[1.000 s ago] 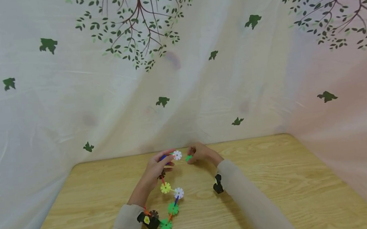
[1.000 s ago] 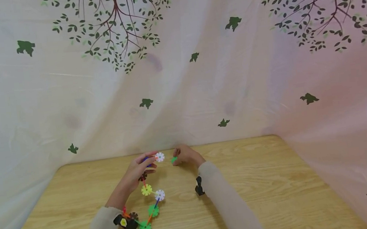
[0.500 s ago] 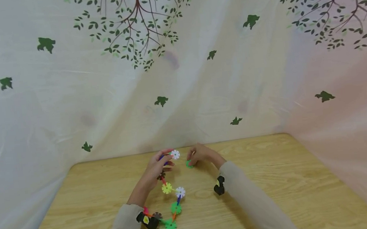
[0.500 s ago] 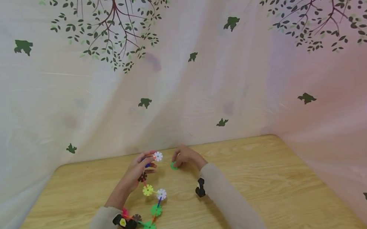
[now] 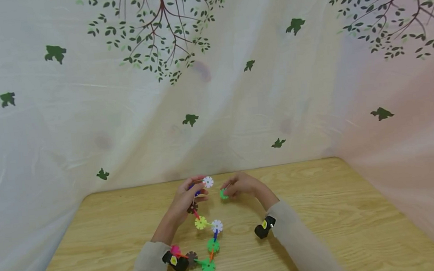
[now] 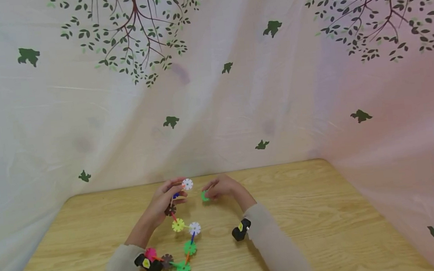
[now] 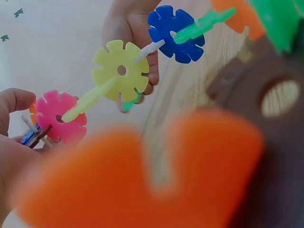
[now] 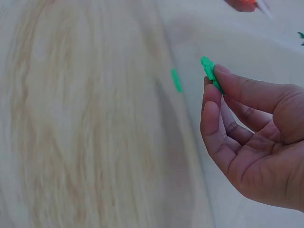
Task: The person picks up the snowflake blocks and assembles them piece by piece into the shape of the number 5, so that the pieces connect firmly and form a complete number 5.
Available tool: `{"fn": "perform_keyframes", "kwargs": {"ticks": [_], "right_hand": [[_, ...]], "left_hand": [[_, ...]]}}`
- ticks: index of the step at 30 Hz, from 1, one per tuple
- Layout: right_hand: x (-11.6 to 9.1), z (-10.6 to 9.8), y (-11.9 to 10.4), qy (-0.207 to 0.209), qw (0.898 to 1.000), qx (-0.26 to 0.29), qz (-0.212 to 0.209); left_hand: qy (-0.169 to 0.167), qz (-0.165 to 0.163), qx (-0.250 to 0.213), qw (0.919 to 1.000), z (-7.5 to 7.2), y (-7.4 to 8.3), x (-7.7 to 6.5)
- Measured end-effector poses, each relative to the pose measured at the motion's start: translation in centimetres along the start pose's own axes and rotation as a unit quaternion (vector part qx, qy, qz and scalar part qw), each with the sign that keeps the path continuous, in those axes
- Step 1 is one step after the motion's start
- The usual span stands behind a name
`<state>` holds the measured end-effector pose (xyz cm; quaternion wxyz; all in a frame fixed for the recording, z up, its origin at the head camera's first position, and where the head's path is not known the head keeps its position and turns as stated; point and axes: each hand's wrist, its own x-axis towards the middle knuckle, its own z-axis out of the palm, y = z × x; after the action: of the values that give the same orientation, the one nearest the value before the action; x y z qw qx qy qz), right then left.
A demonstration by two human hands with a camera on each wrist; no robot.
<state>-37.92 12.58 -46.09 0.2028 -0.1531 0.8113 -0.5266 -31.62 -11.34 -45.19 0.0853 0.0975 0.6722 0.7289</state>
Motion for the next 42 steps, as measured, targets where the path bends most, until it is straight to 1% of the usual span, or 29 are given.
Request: {"fn": "perform_keyframes", "kwargs": {"ticks": [4, 8, 12, 16, 20, 26, 34, 37, 42], "right_hand": [[-0.6, 0.0, -0.7, 0.018, 0.999, 0.033, -0.018], [-1.2, 0.2, -1.6, 0.042, 0.996, 0.068, -0.047], [-1.8, 0.7, -2.0, 0.068, 0.991, 0.095, -0.073], [-1.8, 1.4, -2.0, 0.079, 0.985, 0.109, -0.105], [-1.8, 2.0, -2.3, 0.090, 0.980, 0.115, -0.134], [-1.7, 2.9, -2.7, 0.117, 0.977, 0.096, -0.154], [-1.9, 3.8, -3.5, 0.157, 0.971, 0.054, -0.172], [-2.2, 4.0, -3.8, 0.159, 0.970, 0.047, -0.179], [-2.1, 4.2, -3.8, 0.156, 0.967, 0.026, -0.201]], "left_hand": [[-0.010, 0.012, 0.001, 0.9999, -0.1, 0.0, 0.0], [-0.010, 0.022, 0.000, 0.9997, -0.1, 0.1, -0.1], [0.000, 0.021, -0.009, 0.9997, -0.1, 0.2, -0.2], [0.018, 0.015, -0.019, 0.9995, -0.2, 0.2, -0.2], [0.028, 0.017, -0.019, 0.9993, -0.2, 0.1, -0.2], [0.025, 0.019, -0.025, 0.9992, -0.2, 0.2, -0.2], [0.028, 0.022, -0.005, 0.9994, -0.3, 0.0, 0.0], [0.030, 0.028, -0.005, 0.9991, -0.3, -0.2, 0.1], [0.031, 0.036, -0.009, 0.9989, -0.3, -0.2, 0.1]]}}
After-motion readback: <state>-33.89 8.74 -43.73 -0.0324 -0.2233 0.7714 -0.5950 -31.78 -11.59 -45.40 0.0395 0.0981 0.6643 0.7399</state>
